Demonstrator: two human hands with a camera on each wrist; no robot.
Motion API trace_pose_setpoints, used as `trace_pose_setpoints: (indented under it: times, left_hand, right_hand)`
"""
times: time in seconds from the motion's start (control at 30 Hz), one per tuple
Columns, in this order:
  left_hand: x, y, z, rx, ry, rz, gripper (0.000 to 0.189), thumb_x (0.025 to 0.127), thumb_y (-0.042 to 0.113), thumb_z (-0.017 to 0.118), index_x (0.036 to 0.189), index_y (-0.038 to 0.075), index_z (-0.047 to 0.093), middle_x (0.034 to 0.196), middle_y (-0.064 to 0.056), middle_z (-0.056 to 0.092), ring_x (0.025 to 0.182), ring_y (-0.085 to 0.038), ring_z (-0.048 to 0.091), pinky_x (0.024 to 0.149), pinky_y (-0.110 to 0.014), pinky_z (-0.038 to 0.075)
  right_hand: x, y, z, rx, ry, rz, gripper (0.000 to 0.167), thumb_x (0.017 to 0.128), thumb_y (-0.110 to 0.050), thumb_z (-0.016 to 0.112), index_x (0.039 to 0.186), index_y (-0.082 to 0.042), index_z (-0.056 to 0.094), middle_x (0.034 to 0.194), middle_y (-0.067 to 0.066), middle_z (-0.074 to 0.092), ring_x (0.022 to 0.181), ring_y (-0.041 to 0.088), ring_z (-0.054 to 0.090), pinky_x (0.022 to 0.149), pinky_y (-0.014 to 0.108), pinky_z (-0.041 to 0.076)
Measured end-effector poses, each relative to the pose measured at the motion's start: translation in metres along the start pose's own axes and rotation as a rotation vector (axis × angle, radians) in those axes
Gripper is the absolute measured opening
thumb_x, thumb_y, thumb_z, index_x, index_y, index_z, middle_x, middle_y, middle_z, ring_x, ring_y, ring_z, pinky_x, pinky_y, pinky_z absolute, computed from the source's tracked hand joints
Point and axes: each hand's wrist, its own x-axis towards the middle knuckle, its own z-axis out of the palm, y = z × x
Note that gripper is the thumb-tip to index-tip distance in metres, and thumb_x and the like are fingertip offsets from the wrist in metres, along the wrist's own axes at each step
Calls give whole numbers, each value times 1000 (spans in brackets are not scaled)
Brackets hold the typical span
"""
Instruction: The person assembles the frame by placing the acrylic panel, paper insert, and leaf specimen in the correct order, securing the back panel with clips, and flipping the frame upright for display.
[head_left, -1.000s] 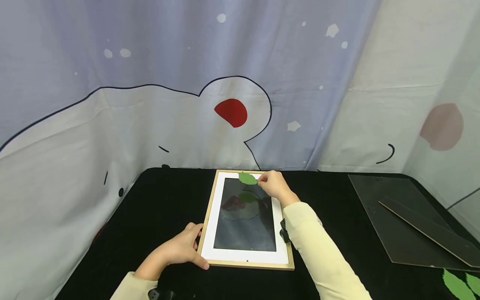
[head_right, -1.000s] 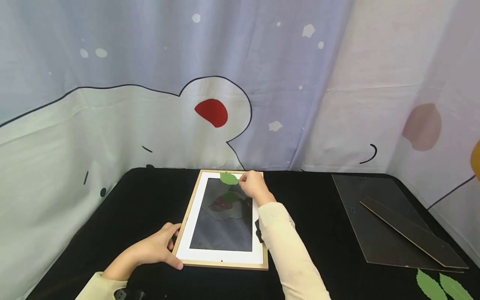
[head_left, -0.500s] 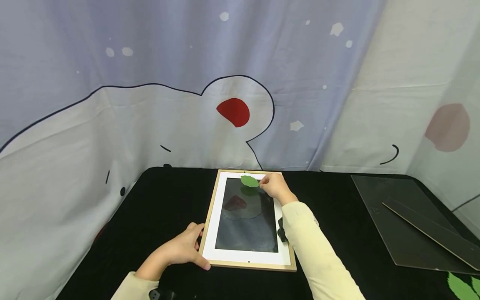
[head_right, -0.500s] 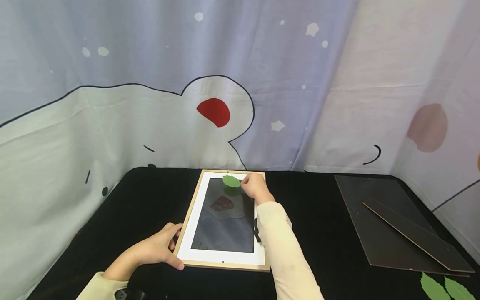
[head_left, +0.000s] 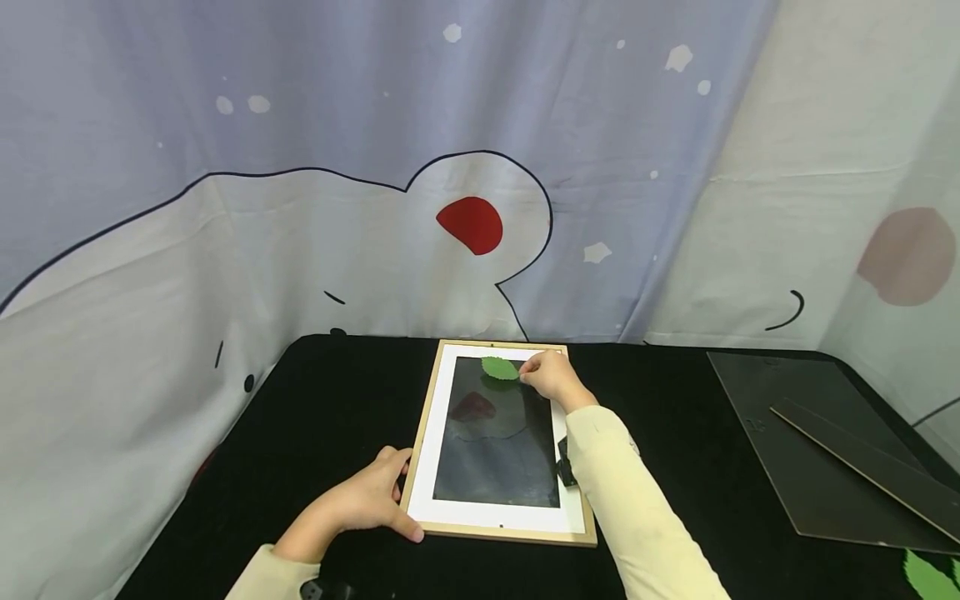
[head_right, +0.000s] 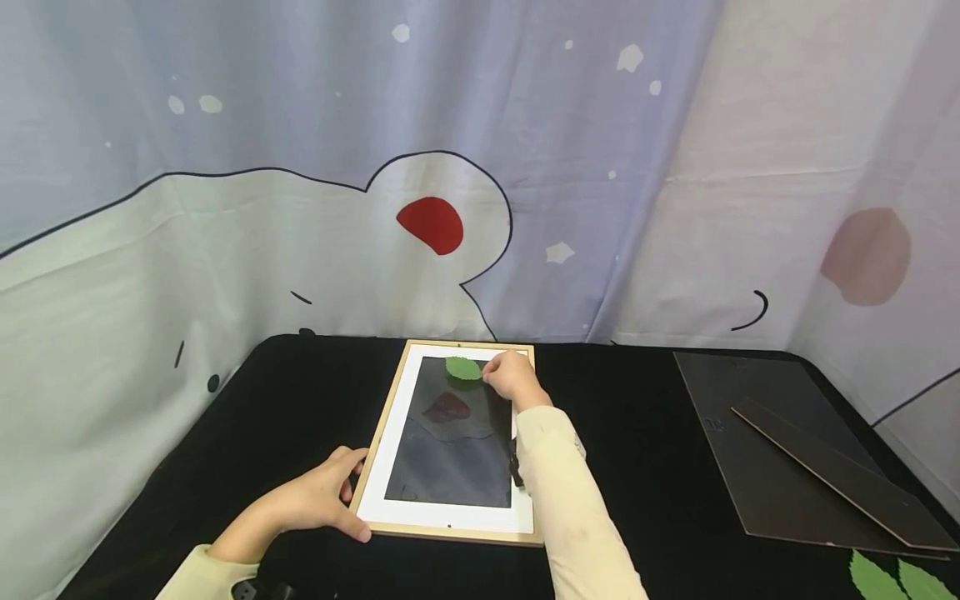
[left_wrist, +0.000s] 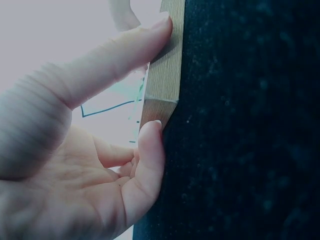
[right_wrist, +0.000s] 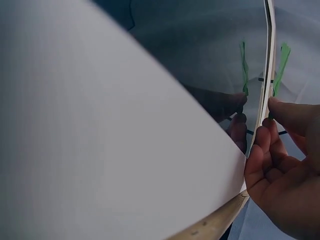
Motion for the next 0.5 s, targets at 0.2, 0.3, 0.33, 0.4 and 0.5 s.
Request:
trace_pose_setpoints:
  times: [0.2, 0.3, 0.33, 0.4, 0.5]
  left_hand:
    - [0, 0, 0, -1, 3, -1, 96, 54, 10, 92, 134, -6, 41, 107, -13, 40, 78, -22, 46, 62, -30, 41]
    - [0, -1, 0, 2, 2, 1, 96, 55, 11, 92, 134, -6, 41, 107, -13, 40, 78, -22, 46, 62, -30, 41]
    - [0, -1, 0, 3, 1, 1, 96, 55, 11, 92, 134, -6, 41, 107, -13, 40, 78, -22, 46, 62, -30, 41]
    - [0, -1, 0, 5, 2, 2, 96, 55, 11, 92, 134, -6, 41, 107, -13, 40, 78, -22, 46, 62, -29, 40]
    - [1, -1, 0, 7, 4, 0, 96, 55, 11, 92, 134, -6, 40, 107, -12, 40, 77, -22, 46, 62, -29, 40]
  right_hand:
    - [0, 0, 0, 1, -5, 9, 9, 86, -9, 67, 85, -4, 74, 82, 5, 70, 69, 15, 57, 65, 28, 47]
    - [1, 0, 0, -14, -9, 20, 9, 86, -9, 67, 84, -5, 74, 82, 5, 70, 74, 16, 57, 68, 29, 47]
    - [1, 0, 1, -15, -13, 25, 9, 86, -9, 67, 84, -5, 74, 83, 5, 70, 75, 17, 58, 70, 30, 47]
    - [3, 1, 1, -18, -27, 32, 9, 86, -9, 67, 84, -5, 74, 83, 5, 70, 77, 19, 60, 72, 32, 48]
    - [8, 5, 3, -20, -50, 32, 8, 85, -9, 68, 82, -7, 75, 82, 4, 70, 79, 20, 61, 74, 34, 49]
